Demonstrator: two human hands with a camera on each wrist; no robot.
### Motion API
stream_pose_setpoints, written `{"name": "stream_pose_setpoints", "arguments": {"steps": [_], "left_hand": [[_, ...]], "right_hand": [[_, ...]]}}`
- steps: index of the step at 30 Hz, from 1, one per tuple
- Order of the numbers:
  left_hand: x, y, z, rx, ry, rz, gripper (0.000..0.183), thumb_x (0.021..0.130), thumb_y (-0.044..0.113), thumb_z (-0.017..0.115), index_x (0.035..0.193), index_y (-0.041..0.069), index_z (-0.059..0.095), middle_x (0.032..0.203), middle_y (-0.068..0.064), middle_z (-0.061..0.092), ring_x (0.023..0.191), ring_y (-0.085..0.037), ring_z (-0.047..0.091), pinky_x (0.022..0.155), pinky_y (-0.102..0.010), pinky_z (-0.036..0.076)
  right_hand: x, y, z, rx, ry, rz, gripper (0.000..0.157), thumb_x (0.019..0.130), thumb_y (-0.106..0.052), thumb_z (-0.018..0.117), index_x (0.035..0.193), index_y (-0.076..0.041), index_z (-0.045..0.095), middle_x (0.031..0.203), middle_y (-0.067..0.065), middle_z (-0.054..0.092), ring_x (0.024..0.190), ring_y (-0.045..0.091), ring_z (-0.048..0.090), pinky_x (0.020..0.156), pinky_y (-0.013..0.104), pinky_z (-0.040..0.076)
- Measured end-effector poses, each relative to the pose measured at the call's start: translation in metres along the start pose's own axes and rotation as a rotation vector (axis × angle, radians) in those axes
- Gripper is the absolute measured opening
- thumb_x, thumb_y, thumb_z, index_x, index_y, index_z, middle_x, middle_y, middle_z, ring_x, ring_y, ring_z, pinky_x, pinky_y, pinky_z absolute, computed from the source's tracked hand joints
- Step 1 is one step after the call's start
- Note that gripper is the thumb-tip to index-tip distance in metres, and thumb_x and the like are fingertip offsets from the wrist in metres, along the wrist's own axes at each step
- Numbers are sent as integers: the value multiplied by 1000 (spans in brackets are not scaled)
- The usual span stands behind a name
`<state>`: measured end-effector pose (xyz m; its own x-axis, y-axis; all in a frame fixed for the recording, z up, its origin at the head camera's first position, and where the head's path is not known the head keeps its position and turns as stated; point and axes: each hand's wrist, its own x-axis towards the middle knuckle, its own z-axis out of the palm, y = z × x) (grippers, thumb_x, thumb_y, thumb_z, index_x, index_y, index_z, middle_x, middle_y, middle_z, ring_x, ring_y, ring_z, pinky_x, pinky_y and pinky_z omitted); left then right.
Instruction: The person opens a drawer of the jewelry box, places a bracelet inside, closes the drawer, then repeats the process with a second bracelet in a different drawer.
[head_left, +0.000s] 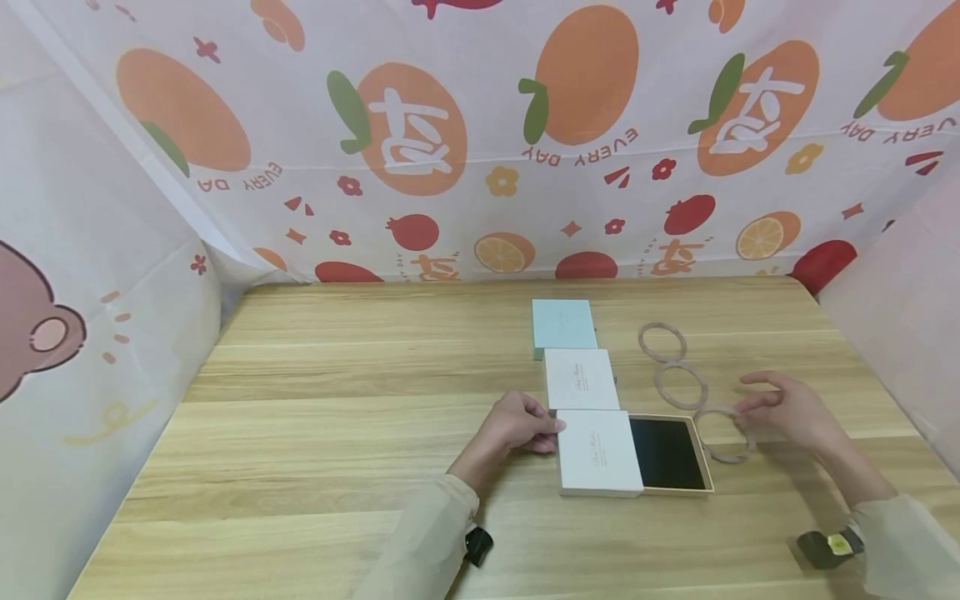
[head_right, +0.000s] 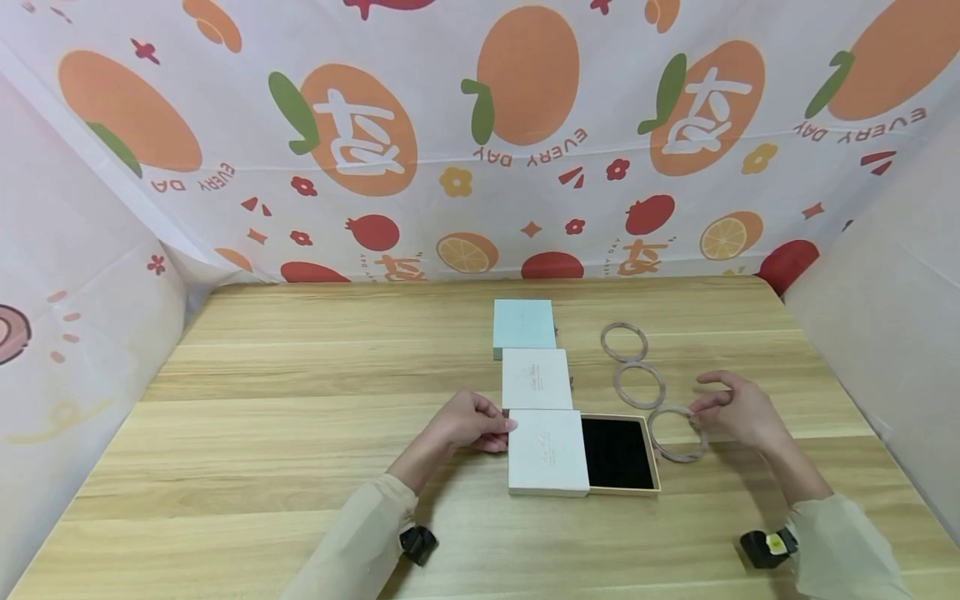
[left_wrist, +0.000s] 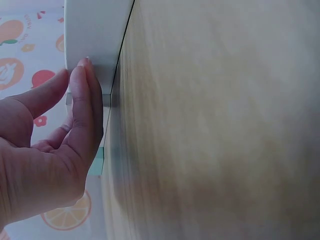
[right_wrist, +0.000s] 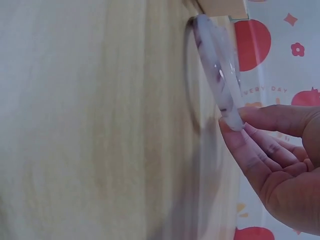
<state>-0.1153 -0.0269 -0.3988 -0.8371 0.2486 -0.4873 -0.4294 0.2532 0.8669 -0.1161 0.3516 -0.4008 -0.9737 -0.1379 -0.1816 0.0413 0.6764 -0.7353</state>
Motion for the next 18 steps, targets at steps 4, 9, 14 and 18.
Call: {"name": "stream_pose_setpoints", "arguments": {"steps": [4,9,14,18], "left_hand": [[0,0,0,4,0,-3,10,79,0,69,77,-6,61,63,-12,61,48,-11,58,53,-25,55],[0,0,0,-2,3,0,10,79,0,69,77,-6,61,63,-11,61,48,-11,58,53,-25,55],[-1,1,-1,-6,2,1,10,79,-1,69,77,-6,60,63,-11,60,48,-10,58,53,-25,55],[-1,1,-1,-4,3,3,10,79,-1,69,77,-6,60,63,-11,60,48,-11,58,54,-25,56]], "right_hand": [[-2,-5,-4,-51,10,17,55,82,-8,66,127,9,39,92,15,68,78,7,63,69,16,44],[-5,-14,-10,-55,45,-3,55,81,-10,68,125,9,41,90,11,69,78,0,60,66,13,45],[-7,-23,-19,-38,44,0,64,80,-17,72,128,8,39,90,6,69,79,1,61,66,12,44],[-9,-30,-23,-21,28,10,66,80,-20,72,130,8,38,91,6,69,80,3,62,67,15,46]]}}
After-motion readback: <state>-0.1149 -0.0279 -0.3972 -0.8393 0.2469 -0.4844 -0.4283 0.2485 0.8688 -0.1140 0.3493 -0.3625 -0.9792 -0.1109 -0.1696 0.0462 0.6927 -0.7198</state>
